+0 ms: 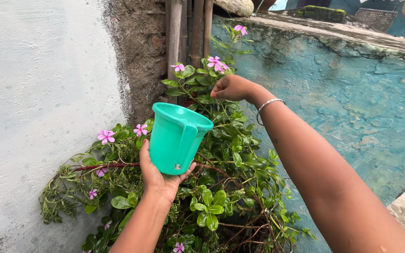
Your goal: The person holds a mug of water and sprinkles water onto a flowering plant by hand, removes dried stems from the plant by hand, and pours water over the foliage.
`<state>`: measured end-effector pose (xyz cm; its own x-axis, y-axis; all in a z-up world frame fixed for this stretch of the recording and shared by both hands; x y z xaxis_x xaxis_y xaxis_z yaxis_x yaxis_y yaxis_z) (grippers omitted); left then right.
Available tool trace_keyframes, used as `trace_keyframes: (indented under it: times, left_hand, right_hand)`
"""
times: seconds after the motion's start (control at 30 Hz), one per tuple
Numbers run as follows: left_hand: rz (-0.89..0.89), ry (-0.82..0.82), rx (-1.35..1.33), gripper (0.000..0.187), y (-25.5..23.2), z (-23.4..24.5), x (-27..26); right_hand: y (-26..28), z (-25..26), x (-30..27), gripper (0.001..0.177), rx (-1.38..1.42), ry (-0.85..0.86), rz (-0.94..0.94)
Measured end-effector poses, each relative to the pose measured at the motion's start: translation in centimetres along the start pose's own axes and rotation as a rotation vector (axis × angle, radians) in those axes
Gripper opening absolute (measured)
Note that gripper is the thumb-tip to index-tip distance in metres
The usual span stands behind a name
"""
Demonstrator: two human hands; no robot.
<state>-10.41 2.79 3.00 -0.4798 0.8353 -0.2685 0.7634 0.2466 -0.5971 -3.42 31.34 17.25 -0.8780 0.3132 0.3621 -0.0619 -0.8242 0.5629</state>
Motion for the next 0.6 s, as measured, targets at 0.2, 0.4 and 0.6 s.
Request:
trace_keyframes:
  times: [0.2,0.4,0.6]
  left_hand:
    - [0.052,0.083,0.072,0.076,1.6,-1.6,0.6]
    - [0.136,0.123,0.106,0.078,4.7,-3.9,0.6]
    - [0.191,0.149,0.107,0.081,6.4,-4.7,1.7]
  right_hand:
    - [6.1,-2.0,-3.3,0.025,0.235,0.227,-0.068]
    - [-0.2,-8.7,-3.3,0.031,0.096,0.633,0.168]
    - [-0.6,-4.2,-6.4,0.028,0.245,0.539,-0.136]
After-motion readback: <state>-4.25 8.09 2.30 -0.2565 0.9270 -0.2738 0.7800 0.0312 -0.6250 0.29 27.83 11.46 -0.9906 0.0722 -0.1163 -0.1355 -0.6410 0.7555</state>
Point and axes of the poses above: each hand's wrist, its own x-axis towards the middle knuckle, its own z-axis out of the back of the hand, y = z × x, the point moved 3 cm from there along x, towards the middle knuckle, and after that the axes turned 9 degrees about z, right-handed, at the moved point
